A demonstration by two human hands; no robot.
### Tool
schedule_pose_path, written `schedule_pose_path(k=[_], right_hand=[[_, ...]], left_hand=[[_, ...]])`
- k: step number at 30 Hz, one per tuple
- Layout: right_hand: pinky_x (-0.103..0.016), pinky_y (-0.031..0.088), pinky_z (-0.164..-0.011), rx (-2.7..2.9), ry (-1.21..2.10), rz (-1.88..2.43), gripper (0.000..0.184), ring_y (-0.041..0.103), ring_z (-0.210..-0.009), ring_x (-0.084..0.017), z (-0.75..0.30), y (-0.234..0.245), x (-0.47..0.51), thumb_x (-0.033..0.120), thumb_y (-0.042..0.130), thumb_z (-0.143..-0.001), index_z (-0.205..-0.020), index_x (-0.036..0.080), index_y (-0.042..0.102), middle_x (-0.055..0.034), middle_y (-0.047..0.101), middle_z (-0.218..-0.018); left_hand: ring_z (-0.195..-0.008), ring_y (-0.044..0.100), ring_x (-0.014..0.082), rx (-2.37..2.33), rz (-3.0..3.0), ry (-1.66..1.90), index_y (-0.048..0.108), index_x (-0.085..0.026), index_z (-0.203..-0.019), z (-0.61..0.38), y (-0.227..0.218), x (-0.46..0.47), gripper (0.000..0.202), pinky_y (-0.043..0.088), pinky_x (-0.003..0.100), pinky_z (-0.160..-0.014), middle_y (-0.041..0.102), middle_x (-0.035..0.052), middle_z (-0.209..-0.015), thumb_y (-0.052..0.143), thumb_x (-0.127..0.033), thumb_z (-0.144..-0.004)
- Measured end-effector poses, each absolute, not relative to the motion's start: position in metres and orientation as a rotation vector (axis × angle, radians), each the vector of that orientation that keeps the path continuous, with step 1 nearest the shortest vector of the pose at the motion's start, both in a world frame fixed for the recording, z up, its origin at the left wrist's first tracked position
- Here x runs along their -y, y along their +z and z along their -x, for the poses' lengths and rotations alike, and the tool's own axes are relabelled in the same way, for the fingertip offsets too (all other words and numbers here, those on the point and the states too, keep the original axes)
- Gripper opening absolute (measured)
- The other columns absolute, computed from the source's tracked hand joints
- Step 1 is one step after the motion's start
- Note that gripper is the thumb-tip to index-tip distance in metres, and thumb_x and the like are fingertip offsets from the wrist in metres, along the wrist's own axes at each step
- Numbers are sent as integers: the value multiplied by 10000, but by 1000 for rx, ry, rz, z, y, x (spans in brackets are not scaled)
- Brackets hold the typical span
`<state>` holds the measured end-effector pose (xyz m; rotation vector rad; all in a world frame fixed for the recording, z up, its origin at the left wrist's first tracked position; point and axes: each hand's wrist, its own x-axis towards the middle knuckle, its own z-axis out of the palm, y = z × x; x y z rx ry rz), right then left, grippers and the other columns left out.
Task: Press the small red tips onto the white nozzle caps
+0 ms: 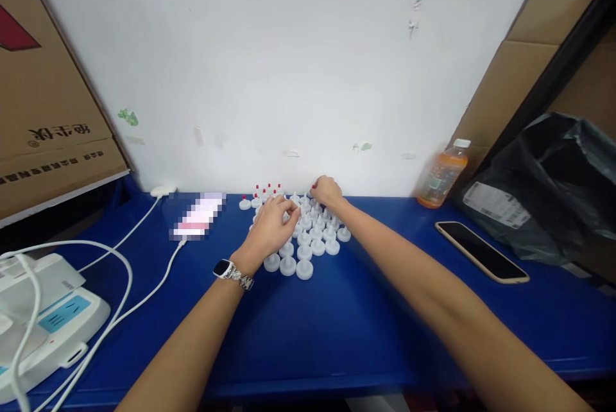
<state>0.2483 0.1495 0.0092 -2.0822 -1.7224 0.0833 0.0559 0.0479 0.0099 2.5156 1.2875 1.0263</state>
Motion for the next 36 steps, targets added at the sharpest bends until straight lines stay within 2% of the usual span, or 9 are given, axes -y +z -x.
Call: schedule_pose_path(k=[4,8,10,14,18,23,27,31,36], right_hand=[[-338,473,-810,1730,82,2028,222,678,-999,-270,-244,15,-143,234,573,-849,-1009,212,725,-119,724,-1066],[-317,454,-862,1798,-95,1642,180,653,-985,-221,-237,24,-106,266,547,-875,-976,205,683,-91,690,-1085],[-285,461,-802,1823,-29,1432,177,660,-919,-192,-231,25,-77,268,530,-882,-996,202,648,-72,691,-1038],[-249,441,-642,1822,288,1209,165,627,-650,-141,-214,21,-21,282,523,-885,-1004,212,613,-2,689,-814],[-245,428,-608,1769,351,1129,115,580,-599,-132,-200,17,5,259,582,-820,-919,207,608,24,643,-715],[-259,455,-637,1704,319,1094,177,565,-617,-130,-194,16,9,233,585,-792,-967,204,597,11,650,-783],[-276,471,-670,1697,256,1089,187,580,-659,-136,-195,17,10,217,582,-793,-978,199,605,-11,669,-880],[-295,496,-724,1740,146,1030,198,589,-702,-142,-196,17,8,170,562,-822,-1009,198,617,-34,657,-972],[-340,508,-765,1797,-54,1023,248,610,-826,-195,-193,19,5,126,510,-865,-1091,196,586,-91,607,-1093]], left_hand=[[-995,562,244,-1301,-2485,1038,627,-218,-813,-48,11,-48,292,445,399,-898,649,56,-971,442,-365,-984],[-986,566,235,-1305,-2454,1107,618,-219,-871,-40,14,-45,257,440,391,-899,650,49,-976,441,-361,-991],[-977,569,224,-1298,-2435,1161,591,-216,-897,-38,16,-41,237,438,380,-893,648,44,-974,433,-362,-999],[-928,573,213,-1281,-2446,1144,525,-214,-913,-37,19,-29,251,447,357,-828,632,38,-935,421,-422,-1009],[-886,556,211,-1232,-2619,997,495,-214,-884,-41,23,-19,311,446,347,-782,596,43,-897,315,-412,-1044],[-889,549,209,-1236,-2776,994,515,-205,-901,-41,30,-15,349,435,348,-829,570,54,-905,253,-372,-1060],[-803,552,186,-1181,-2723,1023,523,-205,-865,-37,32,-15,351,414,319,-757,574,35,-858,283,-378,-1055],[-694,546,156,-1081,-2421,1064,535,-195,-828,-44,26,-19,370,381,288,-668,594,4,-747,298,-379,-1044],[-587,458,131,-1167,-1991,1300,473,-183,-656,-61,23,-23,428,312,279,-580,500,-17,-602,345,-401,-1001]])
